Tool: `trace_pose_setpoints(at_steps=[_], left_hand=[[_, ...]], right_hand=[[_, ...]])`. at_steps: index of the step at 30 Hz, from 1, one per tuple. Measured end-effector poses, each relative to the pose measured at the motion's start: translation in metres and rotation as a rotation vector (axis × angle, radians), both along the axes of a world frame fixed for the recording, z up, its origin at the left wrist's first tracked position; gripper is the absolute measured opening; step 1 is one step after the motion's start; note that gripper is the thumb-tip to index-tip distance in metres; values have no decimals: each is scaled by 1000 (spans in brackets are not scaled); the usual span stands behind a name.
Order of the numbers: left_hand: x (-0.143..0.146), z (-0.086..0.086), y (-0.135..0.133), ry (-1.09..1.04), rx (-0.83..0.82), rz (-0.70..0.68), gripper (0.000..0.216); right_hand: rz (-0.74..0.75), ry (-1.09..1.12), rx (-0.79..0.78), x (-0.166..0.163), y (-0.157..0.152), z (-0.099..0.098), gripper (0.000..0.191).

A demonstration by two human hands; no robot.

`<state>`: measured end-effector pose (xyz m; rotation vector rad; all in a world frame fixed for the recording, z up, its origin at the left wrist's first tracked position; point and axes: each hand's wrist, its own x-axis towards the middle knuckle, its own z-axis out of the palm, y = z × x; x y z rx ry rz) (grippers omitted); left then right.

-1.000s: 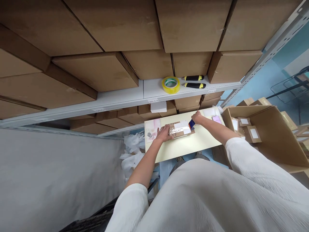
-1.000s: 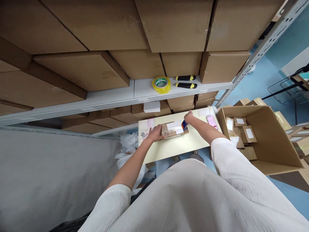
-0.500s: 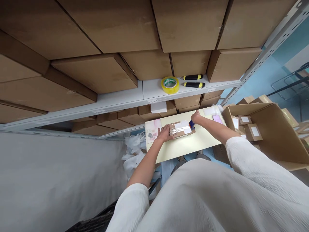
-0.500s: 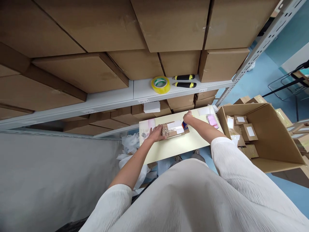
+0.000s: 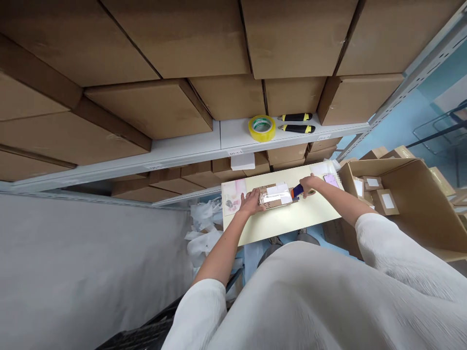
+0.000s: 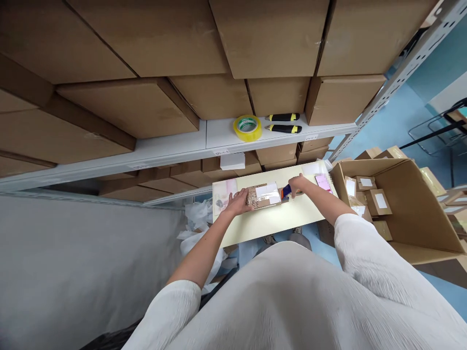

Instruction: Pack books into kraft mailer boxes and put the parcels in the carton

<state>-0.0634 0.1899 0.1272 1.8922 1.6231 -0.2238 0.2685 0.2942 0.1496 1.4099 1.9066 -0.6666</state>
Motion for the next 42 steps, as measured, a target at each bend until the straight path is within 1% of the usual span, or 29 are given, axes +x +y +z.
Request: trace_pose_setpoints(at_steps=[3,6,9,12,14,18,22,24,26,28,29,30,32,34,36,37,39,42], left_hand=[[0,3,-2,2,-4,5,121],[0,4,-5,0,7,8,119],[1,5,-7,-7,18,11,117],[1,5,-9,-12,28,11,118],[1,4,-10,-12,35,12,118],[1,3,-13,-22,47,6,116],[0,3,-16,-44,56,6,115],[-1,3,-17,-64,58,-4,116],[-2,1,-17,-83,62,-12,118],[-3,-2,-18,-100,64,-1,123],[-4,-3,-18,-113,62,15,127],[-5,-5,-18,-131,58,39,130],[-6,-9,-18,-177,53,127,128],[-6,-12,-17,-218,52,261,113],[-5,-14,-15,-243,42,386,93],[-4,-14,-15,-256,33,424,84],[-3,-13,-14,-290,28,452,70],[-3,-6,-17,-342,71,469,55]], right_hand=[[-162,29,13,35,4,15,43],[-270,94,129,60,-13,15,43],[-327,124,250,70,-45,2,41],[-367,114,377,71,-75,-16,39],[-366,101,423,69,-91,-28,37],[-401,90,422,65,-112,-49,35],[-435,72,369,64,-123,-56,39],[-423,57,386,61,-127,-54,39],[-397,53,467,55,-127,-48,39],[-388,102,526,43,-123,-39,39],[-399,155,521,35,-119,-34,40],[-418,227,480,25,-115,-29,40],[-479,392,362,2,-104,-20,43],[-516,507,272,-20,-94,-13,52],[-491,555,231,-39,-88,-7,65],[-469,554,227,-45,-86,-5,70],[-433,535,243,-52,-86,-1,72],[-416,534,288,-52,-89,7,68]])
